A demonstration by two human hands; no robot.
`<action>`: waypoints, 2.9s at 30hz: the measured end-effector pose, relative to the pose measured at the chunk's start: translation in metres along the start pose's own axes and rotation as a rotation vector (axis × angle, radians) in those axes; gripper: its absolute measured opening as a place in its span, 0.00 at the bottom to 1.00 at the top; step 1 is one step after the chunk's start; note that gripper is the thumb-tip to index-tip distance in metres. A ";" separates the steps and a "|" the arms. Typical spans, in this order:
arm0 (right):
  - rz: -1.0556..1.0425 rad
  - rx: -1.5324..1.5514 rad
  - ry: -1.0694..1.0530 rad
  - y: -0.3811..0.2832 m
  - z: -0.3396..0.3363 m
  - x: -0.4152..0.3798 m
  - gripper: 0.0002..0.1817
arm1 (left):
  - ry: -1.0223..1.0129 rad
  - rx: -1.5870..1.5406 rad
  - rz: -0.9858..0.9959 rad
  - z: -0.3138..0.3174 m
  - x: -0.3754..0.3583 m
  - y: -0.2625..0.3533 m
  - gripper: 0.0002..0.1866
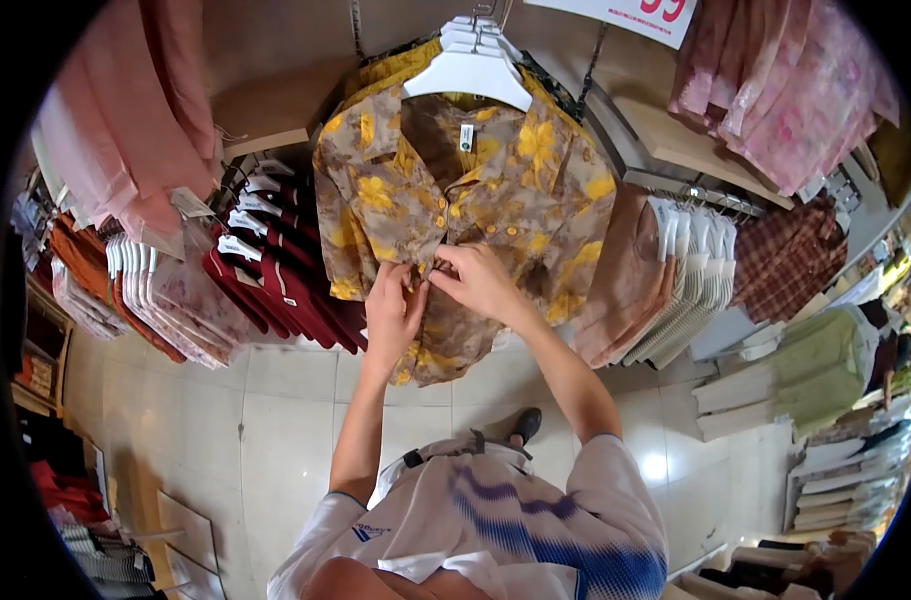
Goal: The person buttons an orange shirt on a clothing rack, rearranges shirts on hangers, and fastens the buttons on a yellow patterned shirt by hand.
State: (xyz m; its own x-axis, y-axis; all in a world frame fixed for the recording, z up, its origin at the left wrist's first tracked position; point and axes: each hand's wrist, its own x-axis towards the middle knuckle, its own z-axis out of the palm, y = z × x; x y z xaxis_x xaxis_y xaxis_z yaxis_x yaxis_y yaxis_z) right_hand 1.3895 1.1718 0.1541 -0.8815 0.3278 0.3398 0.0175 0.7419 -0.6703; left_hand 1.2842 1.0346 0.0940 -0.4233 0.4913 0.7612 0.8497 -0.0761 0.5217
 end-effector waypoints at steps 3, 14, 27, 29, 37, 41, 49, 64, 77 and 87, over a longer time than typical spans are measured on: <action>-0.037 -0.037 0.036 -0.006 0.001 -0.003 0.11 | 0.026 0.192 0.161 0.001 0.004 0.001 0.17; -0.069 -0.299 0.048 -0.001 0.000 -0.011 0.11 | -0.052 0.300 0.181 0.013 0.003 0.009 0.18; -0.130 -0.398 0.104 -0.002 0.002 -0.009 0.10 | -0.093 0.134 0.130 0.001 0.012 0.002 0.08; -0.143 -0.416 0.122 0.000 0.001 -0.008 0.11 | -0.095 0.119 0.129 0.000 0.013 -0.002 0.07; -0.200 -0.474 0.160 0.002 -0.002 -0.006 0.08 | -0.091 0.089 0.205 -0.001 0.021 -0.002 0.06; -0.286 -0.518 0.155 0.002 -0.009 -0.003 0.07 | -0.093 0.105 0.223 -0.002 0.026 -0.004 0.07; -0.294 -0.309 0.016 0.002 -0.019 0.001 0.10 | -0.237 -0.171 0.097 -0.003 0.028 -0.008 0.05; -0.361 -0.434 0.045 -0.003 -0.017 -0.004 0.09 | -0.320 -0.156 0.121 -0.013 0.030 0.008 0.03; -0.498 -0.484 0.190 0.001 -0.016 -0.007 0.10 | -0.316 -0.318 -0.018 -0.005 0.035 0.016 0.07; -0.465 -0.446 0.172 0.004 -0.026 -0.017 0.10 | -0.393 -0.216 0.082 -0.003 0.045 0.019 0.06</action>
State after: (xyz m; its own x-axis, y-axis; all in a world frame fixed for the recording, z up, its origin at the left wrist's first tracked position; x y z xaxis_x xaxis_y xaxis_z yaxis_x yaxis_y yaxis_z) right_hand 1.4167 1.1843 0.1625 -0.7570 -0.0233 0.6530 -0.1201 0.9873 -0.1040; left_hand 1.2810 1.0526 0.1390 -0.1705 0.7648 0.6213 0.7728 -0.2874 0.5658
